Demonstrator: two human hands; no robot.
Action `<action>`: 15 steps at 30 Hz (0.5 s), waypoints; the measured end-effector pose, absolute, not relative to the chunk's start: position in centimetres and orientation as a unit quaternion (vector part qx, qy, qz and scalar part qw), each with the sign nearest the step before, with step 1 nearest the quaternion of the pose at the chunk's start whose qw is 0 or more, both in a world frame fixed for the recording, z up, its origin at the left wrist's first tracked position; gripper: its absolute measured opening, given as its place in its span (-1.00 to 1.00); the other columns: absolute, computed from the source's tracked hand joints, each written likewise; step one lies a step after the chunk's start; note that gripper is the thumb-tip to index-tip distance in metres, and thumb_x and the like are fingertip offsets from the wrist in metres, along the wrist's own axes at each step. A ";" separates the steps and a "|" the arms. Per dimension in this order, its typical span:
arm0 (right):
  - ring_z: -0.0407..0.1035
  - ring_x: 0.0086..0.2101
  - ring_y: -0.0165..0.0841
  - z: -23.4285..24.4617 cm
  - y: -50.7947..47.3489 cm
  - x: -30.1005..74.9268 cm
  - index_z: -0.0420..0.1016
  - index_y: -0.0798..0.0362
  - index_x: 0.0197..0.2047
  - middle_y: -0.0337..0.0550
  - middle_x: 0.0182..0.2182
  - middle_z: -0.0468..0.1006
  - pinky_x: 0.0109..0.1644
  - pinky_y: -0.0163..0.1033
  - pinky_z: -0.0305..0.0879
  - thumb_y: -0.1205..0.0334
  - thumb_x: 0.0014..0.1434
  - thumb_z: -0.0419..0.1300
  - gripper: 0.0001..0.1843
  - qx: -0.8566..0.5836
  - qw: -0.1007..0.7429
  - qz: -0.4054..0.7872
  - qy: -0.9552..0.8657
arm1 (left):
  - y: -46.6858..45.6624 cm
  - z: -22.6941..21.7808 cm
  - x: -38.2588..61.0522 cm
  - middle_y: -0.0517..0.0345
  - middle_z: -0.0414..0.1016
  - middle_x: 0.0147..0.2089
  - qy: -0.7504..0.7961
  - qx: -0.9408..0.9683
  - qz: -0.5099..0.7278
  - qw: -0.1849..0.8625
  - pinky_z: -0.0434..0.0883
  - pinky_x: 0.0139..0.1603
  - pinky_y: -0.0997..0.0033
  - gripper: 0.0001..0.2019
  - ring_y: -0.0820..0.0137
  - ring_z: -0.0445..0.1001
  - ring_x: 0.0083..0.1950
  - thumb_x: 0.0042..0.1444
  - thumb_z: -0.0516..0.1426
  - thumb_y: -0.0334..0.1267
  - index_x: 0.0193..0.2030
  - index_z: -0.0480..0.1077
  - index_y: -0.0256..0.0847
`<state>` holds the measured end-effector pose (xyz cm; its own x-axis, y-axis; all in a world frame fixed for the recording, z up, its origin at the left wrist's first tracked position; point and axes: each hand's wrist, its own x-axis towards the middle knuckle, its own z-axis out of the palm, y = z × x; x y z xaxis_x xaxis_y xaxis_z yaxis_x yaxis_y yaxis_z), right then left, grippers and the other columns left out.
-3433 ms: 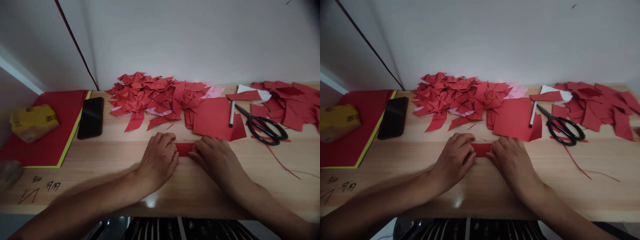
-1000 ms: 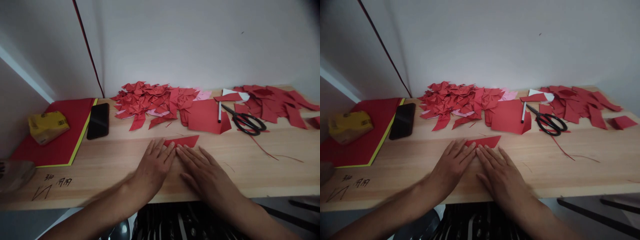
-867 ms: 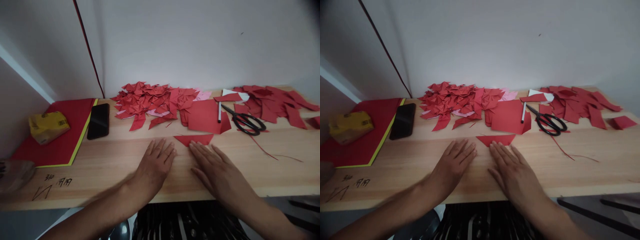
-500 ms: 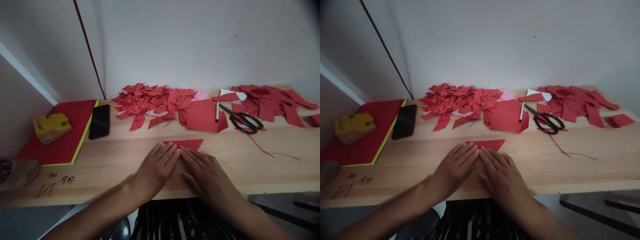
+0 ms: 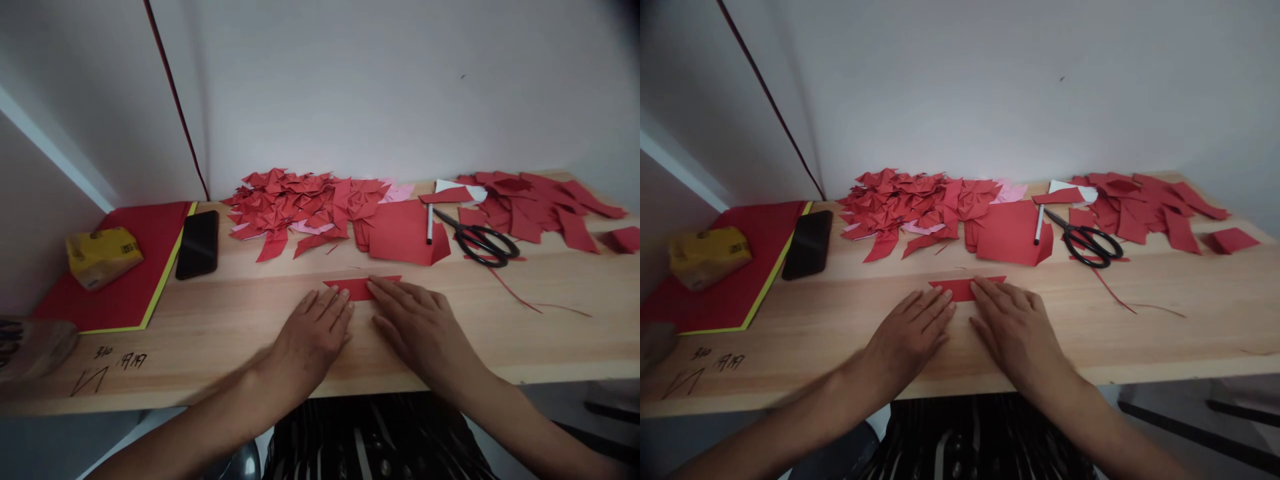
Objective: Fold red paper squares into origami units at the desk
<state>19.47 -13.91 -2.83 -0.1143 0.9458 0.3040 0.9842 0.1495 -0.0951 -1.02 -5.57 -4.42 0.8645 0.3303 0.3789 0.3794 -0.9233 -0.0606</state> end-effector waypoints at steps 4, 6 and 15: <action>0.40 0.00 -0.05 -2.5 -12.9 20.9 0.45 0.18 0.13 0.12 0.05 0.55 -0.03 0.01 0.28 0.20 0.35 0.09 -0.64 -0.659 0.180 -0.058 -0.728 | -5.1 -4.0 -1.2 -0.09 0.50 0.18 -0.179 -0.962 -0.207 -0.004 0.40 0.24 0.09 -0.71 0.24 0.46 0.22 0.34 0.02 -0.30 0.09 0.43 -0.33; 0.42 -0.05 -0.05 -2.3 -12.2 20.9 0.49 0.13 0.03 0.08 -0.06 0.58 -0.09 -0.01 0.28 0.18 0.32 0.12 -0.71 -0.654 0.187 -0.044 -0.732 | -4.8 -3.3 -1.2 -0.08 0.53 0.13 -0.191 -0.953 -0.226 -0.067 0.43 0.20 0.13 -0.72 0.29 0.48 0.17 0.34 0.00 -0.31 0.09 0.41 -0.31; 0.43 -0.19 -0.12 -2.8 -10.6 20.4 0.45 0.08 -0.16 -0.01 -0.24 0.56 -0.14 -0.05 0.30 0.19 0.23 0.23 -0.85 -0.660 0.219 0.032 -0.718 | -2.7 -0.4 1.4 -0.01 0.45 -0.11 -0.291 -0.936 -0.114 -0.164 0.40 -0.03 0.15 -0.80 0.22 0.36 -0.07 0.19 0.21 -0.19 -0.19 0.41 -0.30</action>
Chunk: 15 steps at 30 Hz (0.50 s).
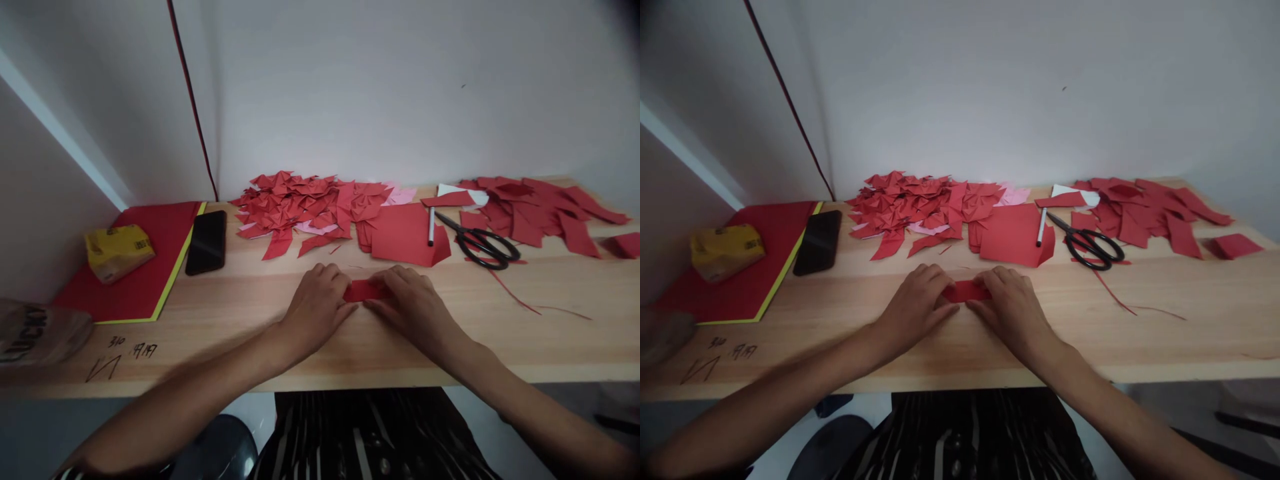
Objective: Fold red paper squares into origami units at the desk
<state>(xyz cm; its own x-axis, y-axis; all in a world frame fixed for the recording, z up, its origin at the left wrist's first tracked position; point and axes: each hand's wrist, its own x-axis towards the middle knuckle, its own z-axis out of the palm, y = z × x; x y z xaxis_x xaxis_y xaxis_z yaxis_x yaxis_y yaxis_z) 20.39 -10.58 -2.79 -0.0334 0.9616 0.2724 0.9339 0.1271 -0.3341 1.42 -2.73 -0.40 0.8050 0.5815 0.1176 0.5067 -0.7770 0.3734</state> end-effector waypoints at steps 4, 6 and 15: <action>0.43 -0.23 -0.16 -3.0 -10.7 20.6 0.42 0.07 -0.21 -0.04 -0.26 0.55 -0.16 -0.07 0.31 0.23 0.19 0.27 -0.87 -0.665 0.242 0.056 -0.705 | -2.1 -0.7 2.5 0.02 0.45 -0.12 0.293 0.932 0.116 0.181 0.36 -0.07 0.19 -0.81 0.23 0.34 -0.09 0.16 0.23 -0.20 -0.20 0.41 -0.28; 0.43 -0.26 -0.18 -2.9 -10.8 20.6 0.41 0.06 -0.23 -0.06 -0.28 0.54 -0.18 -0.09 0.32 0.26 0.18 0.26 -0.88 -0.664 0.257 0.061 -0.700 | -1.9 -1.1 2.7 0.05 0.45 -0.13 0.290 0.927 0.131 0.197 0.35 -0.09 0.22 -0.81 0.24 0.34 -0.09 0.15 0.24 -0.20 -0.20 0.42 -0.26; 0.43 -0.26 -0.25 -2.5 -10.9 20.2 0.41 0.01 -0.31 -0.14 -0.31 0.55 -0.16 -0.16 0.32 0.37 0.28 0.13 -0.88 -0.624 0.311 0.049 -0.715 | -2.7 -2.2 2.3 0.13 0.48 -0.30 0.221 0.946 0.238 -0.002 0.20 -0.21 0.24 -0.79 0.28 0.30 -0.18 0.31 0.05 -0.34 -0.36 0.41 -0.21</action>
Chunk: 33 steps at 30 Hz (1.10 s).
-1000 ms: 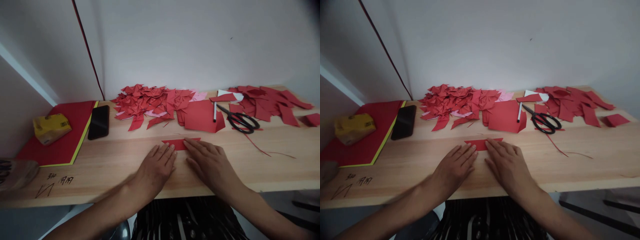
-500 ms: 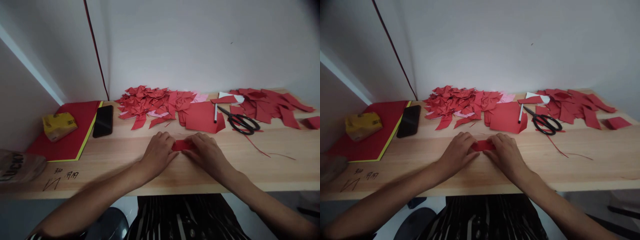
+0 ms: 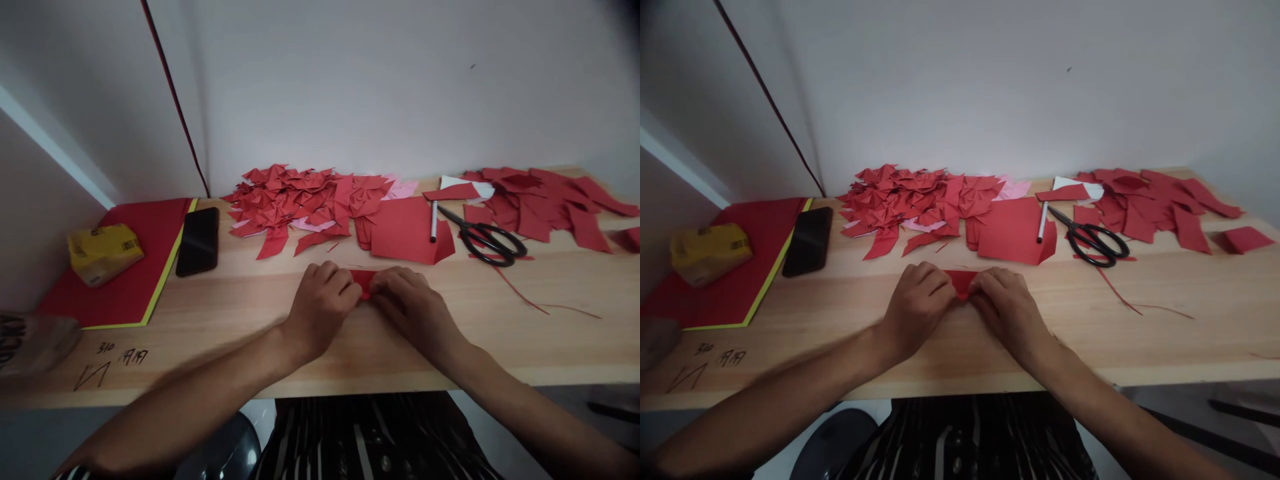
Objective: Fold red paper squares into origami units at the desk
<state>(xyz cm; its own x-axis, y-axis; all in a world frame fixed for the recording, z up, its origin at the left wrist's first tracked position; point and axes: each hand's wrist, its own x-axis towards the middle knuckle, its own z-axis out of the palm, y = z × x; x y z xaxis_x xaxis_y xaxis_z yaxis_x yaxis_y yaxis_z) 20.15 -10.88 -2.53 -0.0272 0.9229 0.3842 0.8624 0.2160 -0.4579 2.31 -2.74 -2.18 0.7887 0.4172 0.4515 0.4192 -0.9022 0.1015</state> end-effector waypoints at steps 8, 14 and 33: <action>0.45 -0.22 -0.23 -2.9 -11.1 20.7 0.49 0.03 -0.30 -0.13 -0.26 0.59 -0.15 -0.14 0.28 0.33 0.27 0.21 -0.91 -0.591 0.310 0.053 -0.743 | -2.7 -2.7 1.8 0.14 0.50 -0.28 -0.204 -0.953 -0.224 -0.020 0.24 -0.22 0.27 -0.84 0.31 0.33 -0.22 0.26 0.11 -0.36 -0.36 0.45 -0.22; 0.40 -0.25 -0.25 -2.9 -10.8 20.8 0.48 0.04 -0.33 -0.14 -0.29 0.57 -0.16 -0.14 0.22 0.30 0.26 0.23 -0.90 -0.604 0.298 0.068 -0.736 | -2.9 -2.6 1.6 0.11 0.53 -0.23 -0.212 -0.946 -0.219 -0.113 0.33 -0.11 0.29 -0.83 0.33 0.38 -0.15 0.29 0.10 -0.34 -0.29 0.50 -0.25; 0.36 -0.30 -0.28 -2.5 -11.0 20.4 0.40 0.03 -0.27 -0.16 -0.34 0.49 -0.18 -0.14 0.21 0.25 0.30 0.17 -0.92 -0.627 0.300 0.127 -0.707 | -2.6 -1.9 1.6 0.07 0.44 -0.07 -0.291 -0.874 -0.247 -0.301 0.44 -0.06 0.36 -0.78 0.36 0.42 -0.08 0.20 0.12 -0.46 -0.01 0.35 -0.27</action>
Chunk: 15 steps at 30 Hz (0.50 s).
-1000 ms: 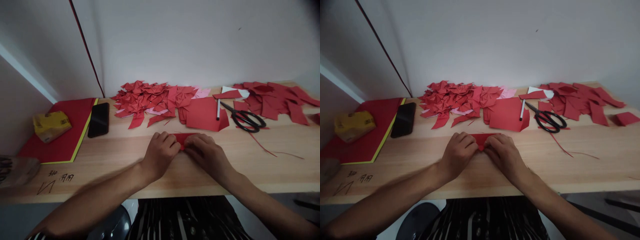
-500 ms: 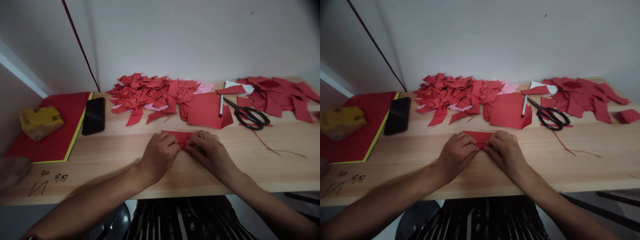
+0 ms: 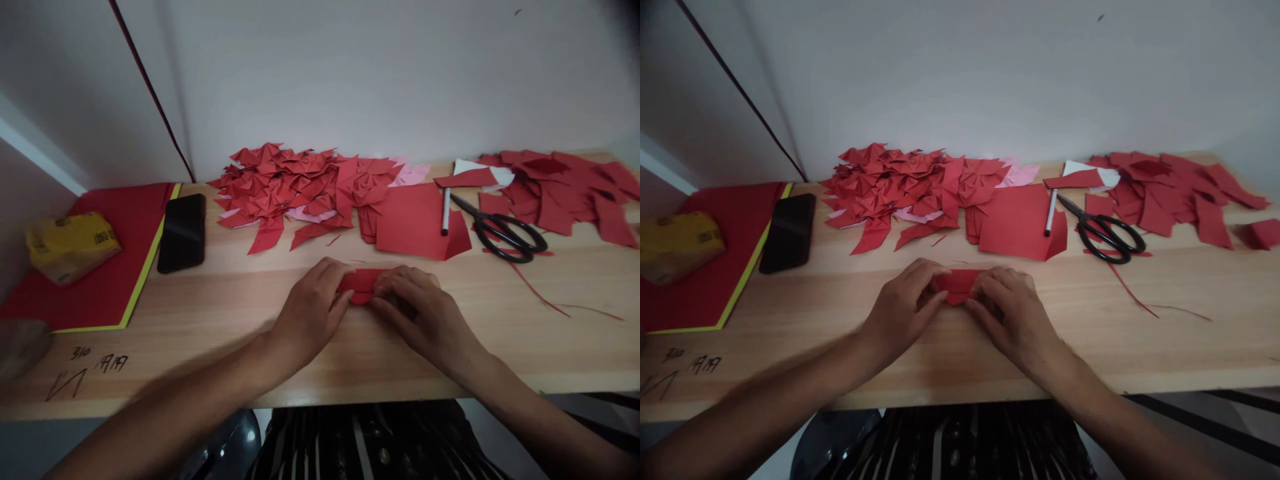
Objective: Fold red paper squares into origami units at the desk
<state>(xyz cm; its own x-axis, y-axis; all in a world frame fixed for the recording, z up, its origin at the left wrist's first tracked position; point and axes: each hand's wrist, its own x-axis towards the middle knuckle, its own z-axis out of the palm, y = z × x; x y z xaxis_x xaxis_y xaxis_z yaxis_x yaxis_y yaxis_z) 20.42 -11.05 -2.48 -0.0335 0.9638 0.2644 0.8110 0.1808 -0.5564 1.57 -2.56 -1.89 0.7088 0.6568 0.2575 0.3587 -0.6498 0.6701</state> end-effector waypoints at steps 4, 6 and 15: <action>0.39 -0.30 -0.27 -2.5 -10.9 20.2 0.41 0.06 -0.06 -0.12 -0.27 0.52 -0.17 -0.12 0.25 0.27 0.30 0.15 -0.85 -0.650 0.304 0.117 -0.687 | -2.5 -1.6 1.6 0.01 0.40 -0.01 0.294 0.879 0.201 0.318 0.42 0.06 0.25 -0.74 0.29 0.38 0.01 0.19 0.11 -0.46 0.03 0.35 -0.29; 0.41 -0.25 -0.23 -2.7 -10.7 20.0 0.44 0.08 -0.05 -0.08 -0.25 0.52 -0.13 -0.09 0.26 0.27 0.31 0.13 -0.84 -0.654 0.289 0.107 -0.691 | -2.6 -1.7 1.6 -0.02 0.38 -0.02 0.293 0.882 0.194 0.314 0.40 0.11 0.19 -0.77 0.26 0.36 0.03 0.19 0.11 -0.45 0.00 0.36 -0.32; 0.47 -0.19 -0.16 -2.6 -10.1 19.9 0.45 0.08 -0.12 -0.03 -0.20 0.61 -0.09 -0.04 0.25 0.25 0.38 0.00 -0.78 -0.684 0.267 0.099 -0.672 | -2.5 -1.4 1.7 0.05 0.37 -0.07 0.302 0.863 0.187 0.360 0.39 0.04 0.21 -0.87 0.28 0.33 -0.02 0.12 0.16 -0.45 -0.18 0.38 -0.25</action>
<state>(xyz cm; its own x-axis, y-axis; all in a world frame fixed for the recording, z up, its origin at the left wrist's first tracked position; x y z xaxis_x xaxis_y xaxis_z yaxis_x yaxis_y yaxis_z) 19.93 -10.09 -2.60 0.0771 0.9718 0.2229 0.8661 0.0455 -0.4978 1.67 -2.54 -1.45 0.7480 0.6554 0.1043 0.3865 -0.5580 0.7343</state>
